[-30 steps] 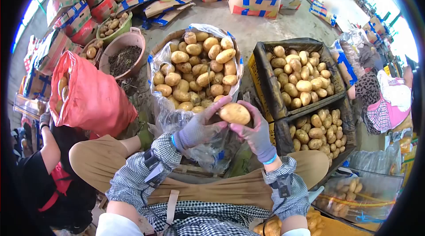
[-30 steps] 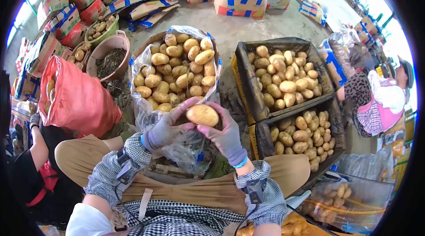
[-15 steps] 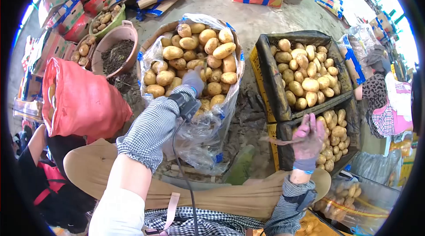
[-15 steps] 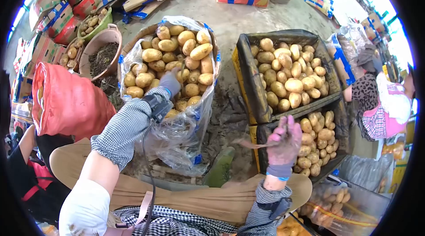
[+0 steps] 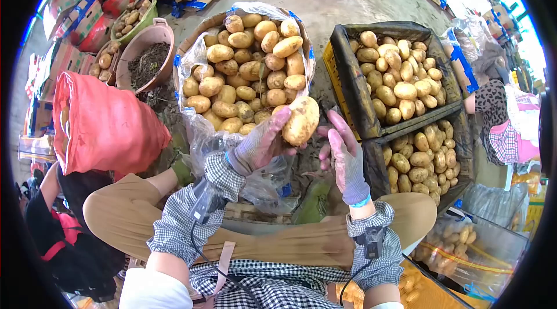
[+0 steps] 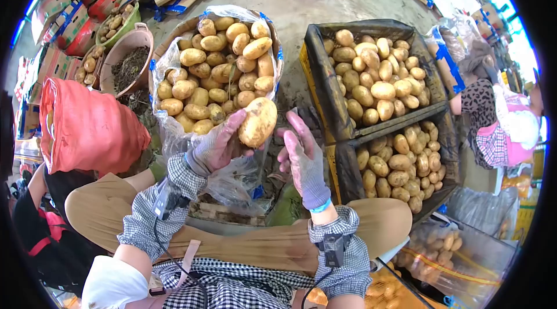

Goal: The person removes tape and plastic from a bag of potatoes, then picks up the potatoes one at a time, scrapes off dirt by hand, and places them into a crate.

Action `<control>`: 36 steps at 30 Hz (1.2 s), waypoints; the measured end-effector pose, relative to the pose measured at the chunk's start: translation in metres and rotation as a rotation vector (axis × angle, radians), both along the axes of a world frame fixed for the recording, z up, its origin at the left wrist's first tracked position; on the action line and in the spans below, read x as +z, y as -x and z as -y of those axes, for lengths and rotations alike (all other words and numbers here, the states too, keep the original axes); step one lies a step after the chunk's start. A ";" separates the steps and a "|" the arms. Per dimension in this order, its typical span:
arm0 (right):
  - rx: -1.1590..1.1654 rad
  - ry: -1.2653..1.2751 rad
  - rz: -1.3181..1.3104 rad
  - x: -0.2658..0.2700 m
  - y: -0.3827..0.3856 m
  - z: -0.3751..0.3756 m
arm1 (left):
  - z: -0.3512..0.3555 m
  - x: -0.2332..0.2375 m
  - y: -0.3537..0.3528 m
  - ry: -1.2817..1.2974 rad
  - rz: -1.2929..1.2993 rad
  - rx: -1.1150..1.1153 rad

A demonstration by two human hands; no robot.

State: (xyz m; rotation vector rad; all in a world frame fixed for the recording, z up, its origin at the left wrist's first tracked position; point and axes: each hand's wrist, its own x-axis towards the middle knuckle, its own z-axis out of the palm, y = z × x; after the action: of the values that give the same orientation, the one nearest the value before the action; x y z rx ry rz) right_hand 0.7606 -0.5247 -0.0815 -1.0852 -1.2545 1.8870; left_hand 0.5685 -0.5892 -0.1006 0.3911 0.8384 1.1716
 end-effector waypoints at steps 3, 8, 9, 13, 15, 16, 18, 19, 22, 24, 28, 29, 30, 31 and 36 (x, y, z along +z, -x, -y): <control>0.091 0.032 -0.004 0.004 -0.001 -0.002 | 0.004 0.013 -0.011 -0.041 -0.016 -0.051; 0.117 0.239 -0.049 -0.004 -0.012 -0.003 | 0.010 0.021 -0.016 -0.548 -0.942 -0.050; 0.073 0.335 -0.125 -0.007 -0.013 -0.004 | 0.013 0.032 -0.018 -0.586 -1.224 0.014; 0.096 0.318 -0.170 -0.003 -0.015 0.004 | 0.018 0.035 -0.028 -0.507 -1.022 0.151; 0.104 0.337 -0.187 -0.002 -0.015 0.005 | 0.015 0.027 -0.025 -0.587 -1.031 0.214; 0.107 0.356 -0.203 -0.003 -0.016 0.005 | 0.013 0.030 -0.025 -0.669 -1.035 0.272; 0.106 0.416 -0.264 -0.004 -0.017 0.006 | 0.018 0.039 -0.024 -0.422 -0.754 0.321; 0.109 0.473 -0.322 -0.005 -0.018 0.006 | 0.018 0.047 -0.025 -0.178 -0.467 0.365; 0.090 0.618 -0.430 0.000 -0.017 0.008 | 0.020 0.045 -0.025 -0.250 -0.469 0.392; 0.126 0.675 -0.479 -0.004 -0.018 0.007 | 0.023 0.040 -0.028 -0.399 -0.564 0.377; 0.199 0.761 -0.598 -0.004 -0.020 0.007 | 0.023 0.057 -0.049 -0.420 -0.757 0.409; 0.201 0.762 -0.596 -0.005 -0.020 0.008 | 0.022 0.059 -0.048 -0.403 -0.863 0.358; 0.142 0.603 -0.455 -0.008 -0.020 0.009 | 0.021 0.061 -0.045 -0.385 -0.970 0.306; 0.086 0.444 -0.315 -0.008 -0.018 0.011 | 0.021 0.059 -0.042 -0.382 -0.973 0.311; 0.006 0.148 -0.346 0.007 -0.015 0.018 | 0.016 0.032 -0.024 -0.410 -0.639 0.394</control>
State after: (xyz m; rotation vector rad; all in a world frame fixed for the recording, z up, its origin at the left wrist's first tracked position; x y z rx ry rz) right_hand 0.7751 -0.5423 -0.0742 -0.7810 -0.9362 2.0897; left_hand 0.5926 -0.6053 -0.0691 1.0070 1.2639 1.6242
